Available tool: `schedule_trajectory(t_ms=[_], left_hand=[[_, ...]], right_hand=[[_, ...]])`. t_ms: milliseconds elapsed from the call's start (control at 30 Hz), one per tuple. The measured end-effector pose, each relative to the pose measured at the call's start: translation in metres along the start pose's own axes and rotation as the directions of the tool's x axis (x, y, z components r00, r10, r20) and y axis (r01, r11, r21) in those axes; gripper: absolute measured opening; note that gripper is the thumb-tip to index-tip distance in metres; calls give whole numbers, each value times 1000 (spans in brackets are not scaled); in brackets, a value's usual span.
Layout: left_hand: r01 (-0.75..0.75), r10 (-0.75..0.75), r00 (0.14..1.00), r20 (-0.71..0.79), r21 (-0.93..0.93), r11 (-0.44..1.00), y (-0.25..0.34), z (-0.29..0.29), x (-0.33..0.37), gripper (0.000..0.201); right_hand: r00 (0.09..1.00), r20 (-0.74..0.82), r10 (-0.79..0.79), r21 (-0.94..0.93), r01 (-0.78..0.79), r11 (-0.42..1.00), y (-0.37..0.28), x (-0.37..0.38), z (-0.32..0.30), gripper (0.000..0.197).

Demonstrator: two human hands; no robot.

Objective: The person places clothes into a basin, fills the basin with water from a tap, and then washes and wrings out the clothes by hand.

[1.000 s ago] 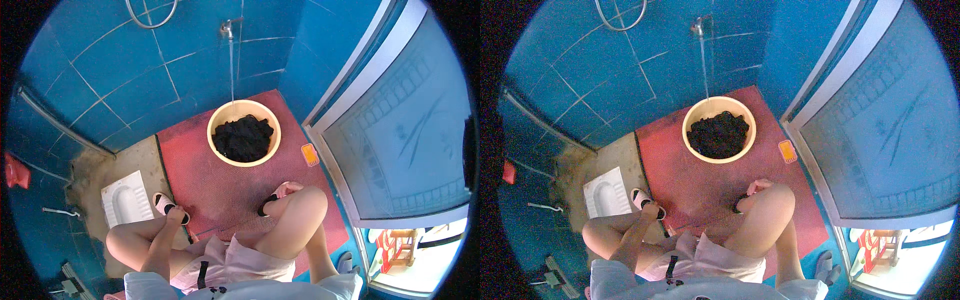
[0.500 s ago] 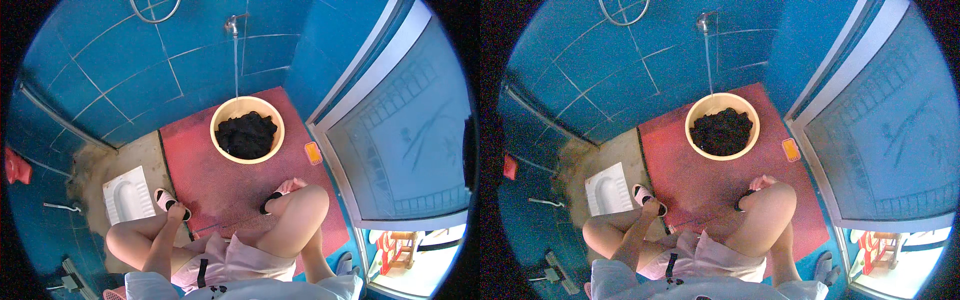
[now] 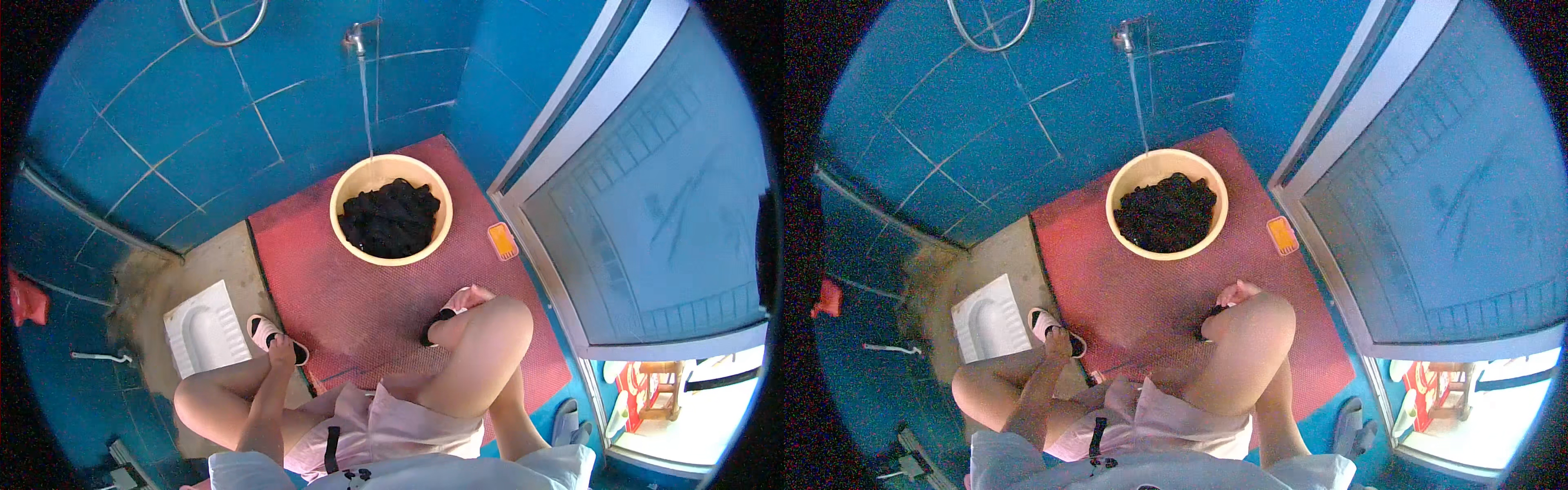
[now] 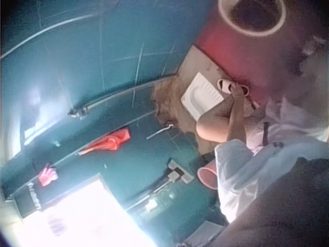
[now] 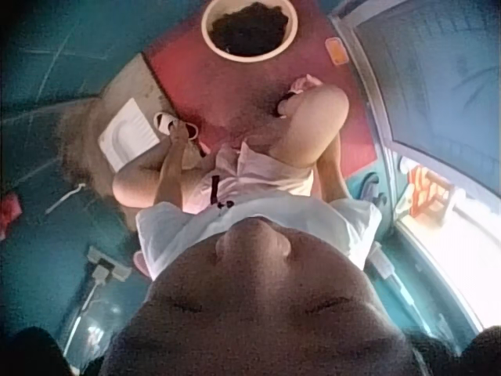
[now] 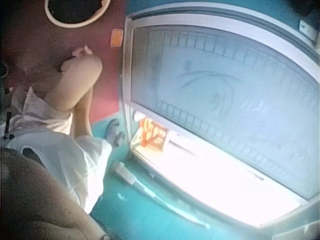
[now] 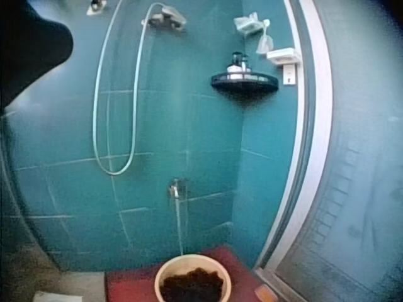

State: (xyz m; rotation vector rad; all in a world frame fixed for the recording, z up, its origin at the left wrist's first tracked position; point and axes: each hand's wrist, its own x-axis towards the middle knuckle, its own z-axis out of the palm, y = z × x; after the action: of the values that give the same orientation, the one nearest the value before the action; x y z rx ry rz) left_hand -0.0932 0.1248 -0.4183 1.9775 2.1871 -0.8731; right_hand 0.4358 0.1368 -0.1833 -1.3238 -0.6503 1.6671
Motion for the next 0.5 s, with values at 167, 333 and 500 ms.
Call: schedule_trajectory(t_ms=[167,333,500], left_hand=[[41,-32,992,119,-70,997,-10,-1,9,24],[73,-72,997,17,-57,996,-13,31,5,21],[-6,15,991,130,-67,998,-10,-11,2,23]], right_hand=[[1000,-18,-24,15,24,1000,-22,52,91,36],[998,-40,-51,-13,51,999,-25,53,105,36],[996,-50,-72,-62,69,996,-32,48,100,35]])
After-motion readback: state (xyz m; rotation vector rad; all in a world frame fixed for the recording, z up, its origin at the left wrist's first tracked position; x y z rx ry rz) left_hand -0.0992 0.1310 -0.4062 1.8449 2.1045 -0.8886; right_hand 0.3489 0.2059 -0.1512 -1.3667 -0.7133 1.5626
